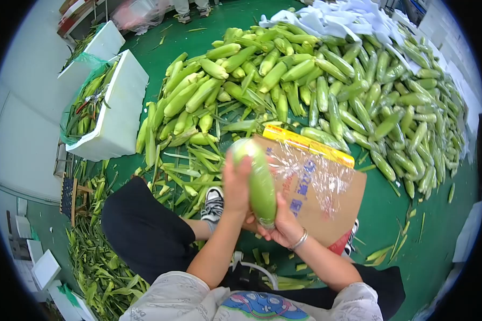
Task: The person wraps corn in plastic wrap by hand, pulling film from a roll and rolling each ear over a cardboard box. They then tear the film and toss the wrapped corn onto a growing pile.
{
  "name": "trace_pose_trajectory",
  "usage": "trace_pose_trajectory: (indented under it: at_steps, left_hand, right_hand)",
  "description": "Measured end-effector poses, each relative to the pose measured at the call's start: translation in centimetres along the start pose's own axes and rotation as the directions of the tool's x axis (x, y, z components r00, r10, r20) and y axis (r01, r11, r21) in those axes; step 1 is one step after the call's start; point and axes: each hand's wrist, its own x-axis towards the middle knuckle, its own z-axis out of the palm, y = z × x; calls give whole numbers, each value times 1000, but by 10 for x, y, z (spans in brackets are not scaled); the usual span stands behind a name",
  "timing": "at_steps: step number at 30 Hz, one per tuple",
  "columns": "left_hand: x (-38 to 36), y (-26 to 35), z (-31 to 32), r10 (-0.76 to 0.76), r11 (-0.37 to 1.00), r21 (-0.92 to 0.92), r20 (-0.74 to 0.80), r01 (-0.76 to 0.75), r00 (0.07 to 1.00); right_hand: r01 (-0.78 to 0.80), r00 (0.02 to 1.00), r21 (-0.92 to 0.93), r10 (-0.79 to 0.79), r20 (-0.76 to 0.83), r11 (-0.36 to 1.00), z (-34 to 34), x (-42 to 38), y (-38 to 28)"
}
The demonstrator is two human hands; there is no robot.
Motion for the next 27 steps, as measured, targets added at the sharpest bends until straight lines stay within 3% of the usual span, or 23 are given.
trace_pose_trajectory:
  at_steps: [1, 2, 3, 4, 5, 6, 7, 8, 9, 11, 12, 14, 15, 17, 18, 19, 20, 22, 23, 24, 25, 27]
  left_hand:
    - [18, -9, -2, -215, 977, 41, 150, 211, 965]
    - [38, -24, -7, -420, 907, 108, 281, 407, 863]
    - [65, -47, -9, -215, 930, 350, 285, 107, 934]
    - [104, -53, -23, -255, 802, 597, 342, 0, 904]
    - [142, -75, -44, 96, 721, 661, 201, -208, 975]
    - [203, -101, -101, 239, 620, 756, 74, -211, 968]
    - [232, -86, -122, 302, 447, 889, -252, 96, 920]
    - [256, -81, -156, 475, 143, 972, -233, 187, 849]
    - [281, -84, -191, 471, -94, 928, -277, 360, 837]
    - [313, -102, -244, 269, -260, 835, -419, 484, 867]
    - [316, -107, -249, 245, -275, 836, -416, 474, 876]
    - [313, -113, -249, 227, -310, 820, -427, 481, 875]
    - [319, -118, -266, 213, -306, 825, -427, 475, 879]
    - [334, -124, -303, -60, -38, 861, -508, 507, 859]
    - [304, -105, -274, -295, 586, 560, -526, 585, 798]
    - [276, -94, -261, -432, 785, 279, -394, 554, 811]
    - [244, -84, -249, -514, 856, -60, -218, 514, 830]
    - [164, -65, -216, -440, 880, -145, 110, 453, 891]
    - [134, -63, -206, -394, 911, -82, 118, 404, 912]
    - [118, -50, -180, -303, 946, -43, 226, 320, 926]
    - [105, -37, -152, -216, 971, -20, 342, 237, 915]
    - [114, -32, -117, -229, 957, 234, 238, 173, 944]
  right_hand:
    - [69, 995, 78, -74, 63, 995, 2, 7, -7]
    - [58, 996, 70, -62, 64, 996, -4, 23, -17]
    - [78, 994, -5, -78, -75, 997, -17, 46, -32]
    - [83, 972, -77, -98, -215, 994, -31, 68, -49]
    - [166, 906, -101, -192, -378, 981, -46, 92, -81]
    - [211, 897, -83, -227, -380, 974, -90, 115, -112]
    - [128, 836, -197, -213, -506, 972, -119, 124, -151]
    - [112, 767, -437, -357, -533, 893, -174, 152, -181]
    - [169, 749, -455, -414, -517, 874, -213, 160, -212]
    - [507, 554, -495, -707, -439, 706, -221, 153, -244]
    - [494, 548, -492, -696, -464, 717, -219, 146, -236]
    - [314, 596, -752, -737, -319, 580, -206, 126, -209]
    - [130, 646, -859, -700, -305, 495, -213, 115, -192]
    - [145, 722, -940, -683, -113, 309, -198, 72, -158]
    - [115, 736, -898, -644, -211, 426, -167, 44, -146]
    - [120, 729, -893, -649, -217, 433, -175, 25, -131]
    - [110, 727, -917, -661, -188, 383, -190, 0, -120]
    - [111, 710, -940, -687, -152, 323, -193, -28, -114]
    - [-8, 745, -980, -652, -140, 200, -188, -44, -113]
    - [-134, 777, -988, -611, -149, 71, -186, -63, -111]
    - [-148, 788, -989, -605, -110, -12, -183, -76, -106]
    - [-208, 810, -966, -581, -81, -155, -173, -99, -83]
